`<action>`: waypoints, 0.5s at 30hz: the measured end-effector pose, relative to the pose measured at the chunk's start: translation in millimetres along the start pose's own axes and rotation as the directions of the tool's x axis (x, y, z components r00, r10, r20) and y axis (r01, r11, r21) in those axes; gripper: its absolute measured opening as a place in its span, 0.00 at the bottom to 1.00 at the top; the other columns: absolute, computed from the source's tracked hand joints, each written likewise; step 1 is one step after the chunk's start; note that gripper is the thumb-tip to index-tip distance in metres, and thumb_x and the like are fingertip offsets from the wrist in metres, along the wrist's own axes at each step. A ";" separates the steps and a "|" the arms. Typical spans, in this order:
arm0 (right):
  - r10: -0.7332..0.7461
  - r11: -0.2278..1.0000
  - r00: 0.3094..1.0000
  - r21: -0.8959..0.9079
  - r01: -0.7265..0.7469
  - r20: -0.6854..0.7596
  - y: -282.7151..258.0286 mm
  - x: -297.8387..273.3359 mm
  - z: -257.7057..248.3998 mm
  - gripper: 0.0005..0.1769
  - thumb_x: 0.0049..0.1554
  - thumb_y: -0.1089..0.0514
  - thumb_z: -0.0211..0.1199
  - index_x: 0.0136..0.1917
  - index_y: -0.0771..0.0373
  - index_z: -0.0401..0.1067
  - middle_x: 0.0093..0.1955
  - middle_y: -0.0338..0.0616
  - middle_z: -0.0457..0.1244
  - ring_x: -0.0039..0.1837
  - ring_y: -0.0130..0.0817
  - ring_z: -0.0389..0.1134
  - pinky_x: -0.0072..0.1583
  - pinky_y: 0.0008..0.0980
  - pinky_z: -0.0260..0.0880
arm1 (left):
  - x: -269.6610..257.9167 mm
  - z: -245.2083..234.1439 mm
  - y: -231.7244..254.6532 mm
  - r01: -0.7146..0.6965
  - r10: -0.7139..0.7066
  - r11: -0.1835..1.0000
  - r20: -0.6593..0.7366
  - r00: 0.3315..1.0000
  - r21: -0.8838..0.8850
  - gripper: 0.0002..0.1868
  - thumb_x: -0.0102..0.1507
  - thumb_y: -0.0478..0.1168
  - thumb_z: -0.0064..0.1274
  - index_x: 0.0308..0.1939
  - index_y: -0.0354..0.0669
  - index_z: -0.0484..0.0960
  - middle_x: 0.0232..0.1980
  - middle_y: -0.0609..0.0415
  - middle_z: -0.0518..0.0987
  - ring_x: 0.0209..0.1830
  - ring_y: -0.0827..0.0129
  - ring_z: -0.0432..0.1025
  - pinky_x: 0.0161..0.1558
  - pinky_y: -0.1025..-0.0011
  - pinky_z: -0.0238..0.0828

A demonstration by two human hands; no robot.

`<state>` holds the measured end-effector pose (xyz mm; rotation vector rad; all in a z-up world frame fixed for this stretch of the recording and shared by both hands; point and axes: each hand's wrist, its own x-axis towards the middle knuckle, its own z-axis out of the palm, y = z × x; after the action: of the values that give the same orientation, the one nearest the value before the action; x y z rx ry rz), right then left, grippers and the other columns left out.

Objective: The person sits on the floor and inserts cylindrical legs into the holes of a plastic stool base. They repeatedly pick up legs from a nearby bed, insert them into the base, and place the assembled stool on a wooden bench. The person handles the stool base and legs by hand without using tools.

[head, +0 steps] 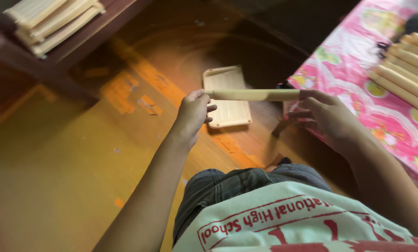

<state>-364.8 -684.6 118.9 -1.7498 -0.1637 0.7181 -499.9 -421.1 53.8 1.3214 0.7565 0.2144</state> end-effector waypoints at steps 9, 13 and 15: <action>-0.011 0.994 0.993 -0.103 0.024 0.119 -17.4 37.6 46.7 0.21 0.63 0.60 0.50 0.67 0.66 0.68 0.59 0.50 0.65 0.59 0.41 0.68 0.57 0.41 0.71 | 3.8 -47.8 -8.0 0.023 -0.034 0.997 -0.155 0.987 -0.074 0.30 0.64 0.42 0.39 0.71 0.37 0.64 0.59 0.51 0.77 0.51 0.70 0.77 0.43 0.69 0.73; -0.014 0.979 0.989 -0.198 0.043 0.145 -29.3 78.5 46.4 0.20 0.64 0.58 0.50 0.67 0.64 0.67 0.61 0.49 0.66 0.61 0.42 0.70 0.58 0.40 0.70 | 30.3 -45.2 -7.4 0.010 -0.034 0.992 -0.193 0.981 -0.122 0.29 0.64 0.41 0.41 0.69 0.36 0.67 0.58 0.49 0.78 0.51 0.69 0.77 0.42 0.69 0.74; -0.016 0.984 0.983 -0.173 0.049 0.185 -37.6 102.4 49.2 0.19 0.64 0.58 0.50 0.66 0.66 0.66 0.60 0.52 0.65 0.60 0.44 0.70 0.59 0.41 0.73 | 46.5 -46.3 -2.6 0.004 -0.033 0.990 -0.203 0.979 -0.139 0.29 0.64 0.40 0.41 0.69 0.35 0.68 0.58 0.49 0.78 0.51 0.69 0.77 0.41 0.70 0.74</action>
<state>-299.9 -584.6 108.0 -1.8430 -0.3918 0.8623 -493.9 -359.6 31.5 1.1717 0.9115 0.3865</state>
